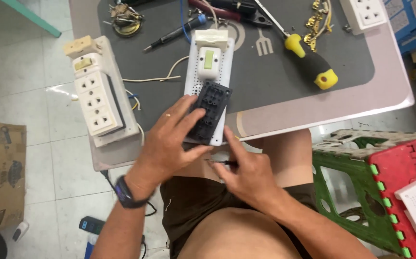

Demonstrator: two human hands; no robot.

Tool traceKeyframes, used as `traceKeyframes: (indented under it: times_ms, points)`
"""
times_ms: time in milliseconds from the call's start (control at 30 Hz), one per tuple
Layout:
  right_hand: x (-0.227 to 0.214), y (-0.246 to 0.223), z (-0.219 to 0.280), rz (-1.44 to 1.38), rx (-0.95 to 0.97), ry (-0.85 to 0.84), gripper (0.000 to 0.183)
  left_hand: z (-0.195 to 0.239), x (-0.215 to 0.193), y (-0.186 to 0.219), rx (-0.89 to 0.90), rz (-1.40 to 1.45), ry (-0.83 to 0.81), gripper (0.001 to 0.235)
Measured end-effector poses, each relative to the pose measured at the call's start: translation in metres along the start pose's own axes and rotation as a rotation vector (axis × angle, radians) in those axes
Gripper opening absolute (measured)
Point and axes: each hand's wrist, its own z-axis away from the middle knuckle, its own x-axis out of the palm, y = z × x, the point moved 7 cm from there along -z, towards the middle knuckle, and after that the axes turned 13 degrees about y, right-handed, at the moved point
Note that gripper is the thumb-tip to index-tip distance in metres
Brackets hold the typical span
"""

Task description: The person assembles brass contact strips into a black plastic housing for an electrical outlet. They align and press the metal pieces into place, then use a small screwdriver to tighten screws securing the contacts.

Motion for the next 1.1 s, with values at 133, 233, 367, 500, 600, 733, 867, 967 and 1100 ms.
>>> traceKeyframes:
  times_ms: [133, 233, 367, 500, 600, 733, 867, 967, 1100]
  points:
    - [-0.032, 0.018, -0.015, -0.185, 0.132, 0.0, 0.059, 0.007, 0.002, 0.023, -0.115, -0.189, 0.111, 0.07]
    - [-0.068, 0.031, -0.029, -0.127, 0.314, 0.096, 0.051, 0.001, -0.005, 0.038, -0.164, -0.238, 0.303, 0.068]
    - [-0.114, -0.01, -0.037, -0.743, 0.512, 0.152, 0.015, -0.007, -0.002, 0.043, -0.161, -0.331, 0.308, 0.062]
    - [-0.09, -0.031, 0.003, -2.766, 1.256, 0.512, 0.078, 0.004, 0.01, 0.034, -0.118, -0.301, 0.163, 0.085]
    - [-0.109, -0.001, 0.007, -2.556, 0.9, 0.484, 0.053, 0.004, 0.01, 0.033, -0.077, -0.245, 0.175, 0.06]
    - [-0.133, 0.017, -0.002, -2.186, 0.427, 0.332, 0.036, -0.006, 0.017, 0.046, -0.067, -0.268, 0.227, 0.057]
    - [-0.155, 0.021, -0.037, -1.391, 0.134, 0.283, 0.027, -0.014, 0.032, 0.048, -0.055, -0.274, 0.26, 0.058]
    - [-0.166, 0.07, -0.07, -0.613, 0.299, 0.484, 0.034, -0.018, 0.038, 0.048, -0.034, -0.278, 0.252, 0.061]
    - [-0.162, 0.106, -0.102, 0.035, 0.15, 0.4, 0.061, -0.015, 0.043, 0.044, -0.039, -0.277, 0.267, 0.068]
